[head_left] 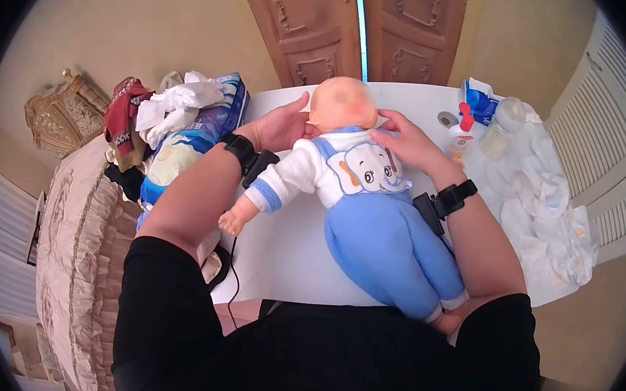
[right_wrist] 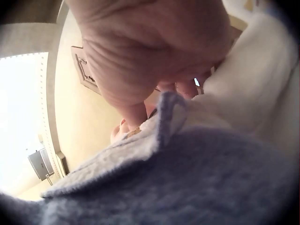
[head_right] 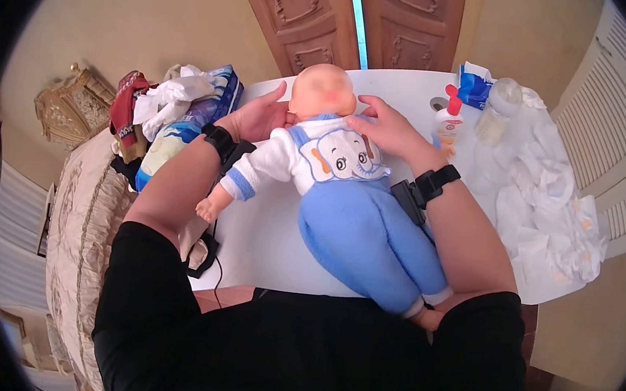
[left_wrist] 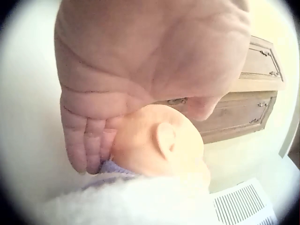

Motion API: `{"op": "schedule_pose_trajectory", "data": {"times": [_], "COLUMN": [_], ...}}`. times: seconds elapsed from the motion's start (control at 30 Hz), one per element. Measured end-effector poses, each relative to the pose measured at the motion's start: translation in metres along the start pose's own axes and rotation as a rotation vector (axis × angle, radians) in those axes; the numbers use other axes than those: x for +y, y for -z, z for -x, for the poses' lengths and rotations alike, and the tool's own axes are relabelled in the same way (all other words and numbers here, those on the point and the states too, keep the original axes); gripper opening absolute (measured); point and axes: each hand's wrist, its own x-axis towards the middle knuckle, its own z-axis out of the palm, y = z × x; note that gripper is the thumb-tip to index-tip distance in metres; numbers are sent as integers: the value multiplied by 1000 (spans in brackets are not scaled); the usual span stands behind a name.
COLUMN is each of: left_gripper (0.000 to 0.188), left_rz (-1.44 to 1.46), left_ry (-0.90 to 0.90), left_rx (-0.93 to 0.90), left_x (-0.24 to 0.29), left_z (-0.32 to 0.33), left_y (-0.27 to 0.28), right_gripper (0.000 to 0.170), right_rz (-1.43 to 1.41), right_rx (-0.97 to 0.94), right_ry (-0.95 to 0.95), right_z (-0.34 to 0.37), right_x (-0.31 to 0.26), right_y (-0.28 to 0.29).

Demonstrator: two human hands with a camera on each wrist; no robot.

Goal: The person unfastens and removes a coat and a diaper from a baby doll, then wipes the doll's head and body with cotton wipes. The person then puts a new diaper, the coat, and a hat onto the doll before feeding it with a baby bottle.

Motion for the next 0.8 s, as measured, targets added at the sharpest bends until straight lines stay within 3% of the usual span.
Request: {"op": "schedule_pose_trajectory", "data": {"times": [0.1, 0.53, 0.6, 0.8], "left_gripper": [70, 63, 72, 90], "left_rz": [-131, -169, -232, -269], "left_ry": [45, 65, -72, -86], "left_rx": [24, 14, 38, 37], "left_x": [3, -16, -22, -29], "left_z": [2, 4, 4, 3], "left_y": [0, -5, -10, -9], "right_gripper": [73, 62, 61, 57], "right_rz": [58, 130, 163, 252], "right_rx": [-5, 11, 3, -59], "right_ry": [-16, 21, 19, -9], "right_z": [-2, -7, -5, -2], "right_x": [5, 6, 1, -10], "right_y": [-1, -10, -11, -11]}}
